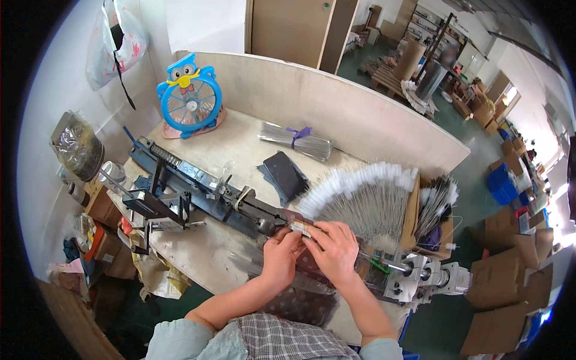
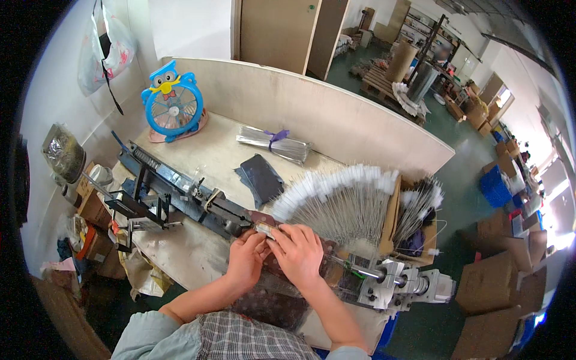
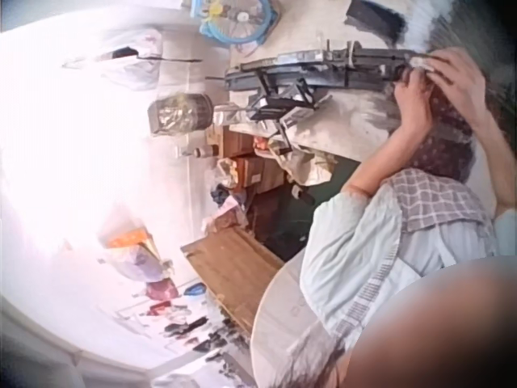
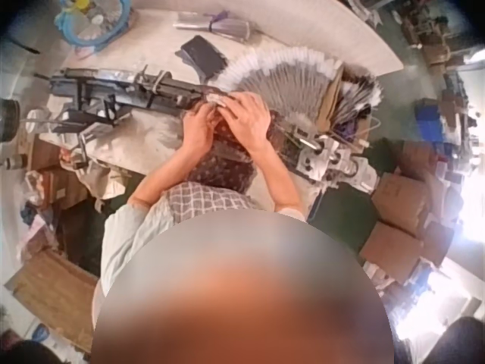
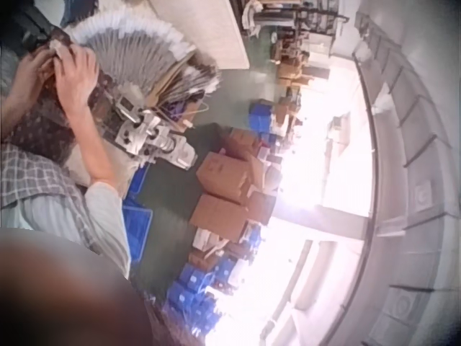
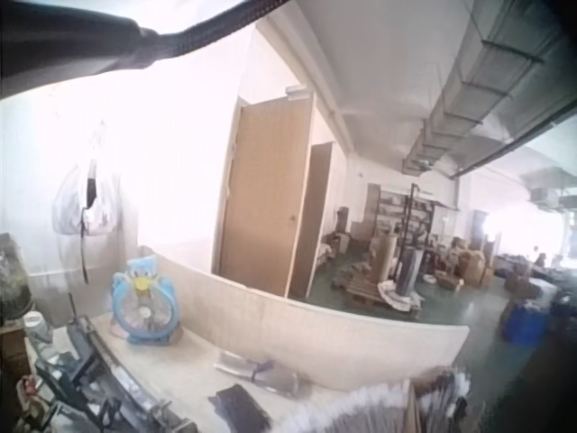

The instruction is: Operating a semi-automatic machine to assemble or trim bottle brushes by inserting wires and components into a fixture.

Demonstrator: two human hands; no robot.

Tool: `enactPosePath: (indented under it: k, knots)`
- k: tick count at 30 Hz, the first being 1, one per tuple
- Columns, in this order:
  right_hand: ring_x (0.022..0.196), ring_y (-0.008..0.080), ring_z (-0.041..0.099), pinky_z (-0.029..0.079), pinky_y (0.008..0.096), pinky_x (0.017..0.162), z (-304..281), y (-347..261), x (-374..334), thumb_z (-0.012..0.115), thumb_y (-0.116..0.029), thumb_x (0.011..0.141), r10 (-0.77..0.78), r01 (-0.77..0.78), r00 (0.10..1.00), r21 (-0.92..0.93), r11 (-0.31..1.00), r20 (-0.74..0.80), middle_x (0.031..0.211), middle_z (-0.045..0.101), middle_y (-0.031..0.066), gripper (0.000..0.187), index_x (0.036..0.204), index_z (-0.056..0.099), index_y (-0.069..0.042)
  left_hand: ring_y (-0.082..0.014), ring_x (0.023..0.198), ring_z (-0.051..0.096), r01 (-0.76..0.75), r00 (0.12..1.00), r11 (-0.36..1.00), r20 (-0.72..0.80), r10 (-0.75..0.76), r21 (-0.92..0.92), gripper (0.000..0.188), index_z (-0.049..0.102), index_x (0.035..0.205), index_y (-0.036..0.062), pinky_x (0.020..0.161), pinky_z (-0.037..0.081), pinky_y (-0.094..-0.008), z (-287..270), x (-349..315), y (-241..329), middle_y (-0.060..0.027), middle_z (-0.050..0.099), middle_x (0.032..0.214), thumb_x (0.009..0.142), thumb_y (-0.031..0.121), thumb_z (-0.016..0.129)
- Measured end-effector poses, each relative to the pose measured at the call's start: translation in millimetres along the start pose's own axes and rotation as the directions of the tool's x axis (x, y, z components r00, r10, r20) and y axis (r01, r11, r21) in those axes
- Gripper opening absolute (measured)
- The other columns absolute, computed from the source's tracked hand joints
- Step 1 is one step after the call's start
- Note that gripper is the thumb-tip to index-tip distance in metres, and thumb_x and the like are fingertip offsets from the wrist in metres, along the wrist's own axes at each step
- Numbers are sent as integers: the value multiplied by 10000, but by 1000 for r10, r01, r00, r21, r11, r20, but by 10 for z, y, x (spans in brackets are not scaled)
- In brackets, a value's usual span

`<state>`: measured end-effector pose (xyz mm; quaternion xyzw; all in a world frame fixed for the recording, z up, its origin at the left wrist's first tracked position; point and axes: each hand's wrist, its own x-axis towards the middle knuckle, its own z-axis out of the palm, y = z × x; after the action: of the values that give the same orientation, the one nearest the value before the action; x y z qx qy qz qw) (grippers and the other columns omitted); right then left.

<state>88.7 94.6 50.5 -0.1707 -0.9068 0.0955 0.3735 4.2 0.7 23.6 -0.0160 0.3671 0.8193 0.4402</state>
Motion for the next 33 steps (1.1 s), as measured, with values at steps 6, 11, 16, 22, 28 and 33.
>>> enactPosePath:
  k: [6,11,16,22,28,33]
  knots:
    - [892,192,590,472,333,711,6,41,11,743,-163,680,-17,17,1000,26,1000,5,927,633,-17,222,891,694,-116,-132,874,611,15,1000,1000,-8,-15,1,135,567,1007,17,806,479,-290,-11,43,-12,-65,621,961,881,65,554]
    - [891,200,591,472,336,714,-25,52,51,749,-158,680,-20,18,998,45,999,51,927,634,-8,239,908,692,-112,-160,871,615,23,1000,1000,-16,-23,3,138,534,1000,33,808,477,-320,51,19,36,-53,619,955,876,91,556]
    - [866,222,591,470,340,714,-168,-29,126,757,-159,672,20,-25,998,86,996,59,910,636,19,252,904,687,-89,-164,906,597,26,999,999,33,-24,-37,224,558,1009,43,874,460,-343,-10,7,56,-66,611,955,941,240,476]
    - [803,246,568,457,368,728,-229,8,-17,740,-143,689,28,-23,977,-28,999,211,804,613,56,205,869,677,-68,-236,943,577,92,995,993,-38,-96,-78,472,510,1018,48,902,440,-397,-76,-3,42,-108,575,1007,934,499,400]
    - [833,252,575,465,364,739,-326,39,-42,717,-118,716,57,-66,986,57,996,158,826,632,58,153,855,681,-66,-225,1000,559,108,994,990,8,-109,85,572,475,1135,29,917,428,-377,25,-89,80,-100,545,1085,933,554,374]
    - [803,259,613,495,349,713,-450,-46,-118,705,-107,739,91,-106,990,148,983,106,842,658,73,139,870,685,-66,-217,1134,528,144,984,946,57,-167,292,505,384,1324,6,939,413,-366,-223,-164,117,-118,498,1285,967,355,457]
